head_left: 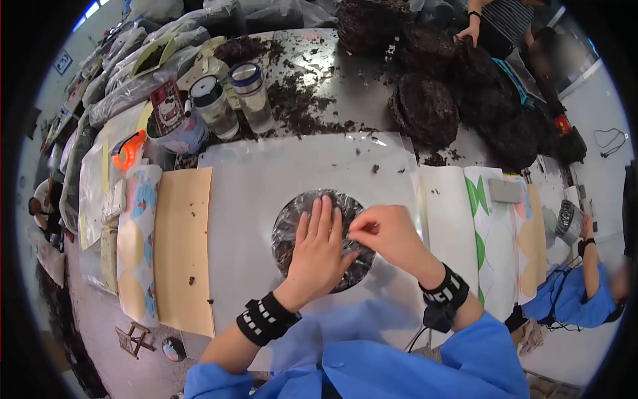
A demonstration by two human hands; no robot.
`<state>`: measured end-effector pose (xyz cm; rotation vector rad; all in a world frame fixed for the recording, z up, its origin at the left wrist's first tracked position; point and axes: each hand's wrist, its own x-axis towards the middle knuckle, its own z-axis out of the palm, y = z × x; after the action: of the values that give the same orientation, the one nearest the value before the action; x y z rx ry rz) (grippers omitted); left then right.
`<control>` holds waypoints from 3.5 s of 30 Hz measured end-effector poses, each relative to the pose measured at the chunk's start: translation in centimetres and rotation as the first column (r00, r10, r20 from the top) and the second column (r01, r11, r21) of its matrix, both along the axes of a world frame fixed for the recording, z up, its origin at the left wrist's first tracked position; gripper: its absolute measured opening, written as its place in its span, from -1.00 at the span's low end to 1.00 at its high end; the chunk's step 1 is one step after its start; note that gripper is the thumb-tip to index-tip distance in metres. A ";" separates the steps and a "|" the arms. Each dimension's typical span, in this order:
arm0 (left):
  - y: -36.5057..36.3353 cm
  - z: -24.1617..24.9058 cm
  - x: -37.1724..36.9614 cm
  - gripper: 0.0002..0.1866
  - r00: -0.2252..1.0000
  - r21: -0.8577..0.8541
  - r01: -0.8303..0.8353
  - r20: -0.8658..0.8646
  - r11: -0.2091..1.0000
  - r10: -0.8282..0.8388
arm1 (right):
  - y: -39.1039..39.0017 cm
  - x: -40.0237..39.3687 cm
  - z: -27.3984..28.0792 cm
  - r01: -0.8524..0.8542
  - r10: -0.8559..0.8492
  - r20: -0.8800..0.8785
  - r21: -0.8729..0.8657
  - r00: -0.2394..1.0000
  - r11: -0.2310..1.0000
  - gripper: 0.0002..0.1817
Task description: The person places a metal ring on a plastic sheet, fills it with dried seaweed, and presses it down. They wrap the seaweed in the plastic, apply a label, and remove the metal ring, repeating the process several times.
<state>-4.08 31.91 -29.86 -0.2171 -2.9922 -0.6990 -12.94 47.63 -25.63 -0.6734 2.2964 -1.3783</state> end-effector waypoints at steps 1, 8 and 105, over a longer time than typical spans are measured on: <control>0.2 0.3 0.0 -0.08 1.000 -0.017 0.006 0.019 1.000 -0.005 | -0.3 -0.6 -1.2 0.008 -0.008 -0.008 -0.004 1.000 1.000 -0.92; 0.4 0.8 0.1 -0.15 0.997 -0.080 0.026 0.071 0.996 -0.020 | 9.2 -4.5 -5.9 0.441 -0.498 -0.453 -0.233 0.740 0.867 -0.89; -41.0 -5.3 4.1 -0.75 0.701 -0.567 -0.677 -0.304 0.469 0.645 | -0.7 5.8 -10.1 0.265 0.089 0.502 -0.589 0.860 0.764 -0.36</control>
<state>0.06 -9.09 -35.20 0.8763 -2.7456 0.4429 -7.11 46.92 -35.73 -0.3039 1.4298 -2.1254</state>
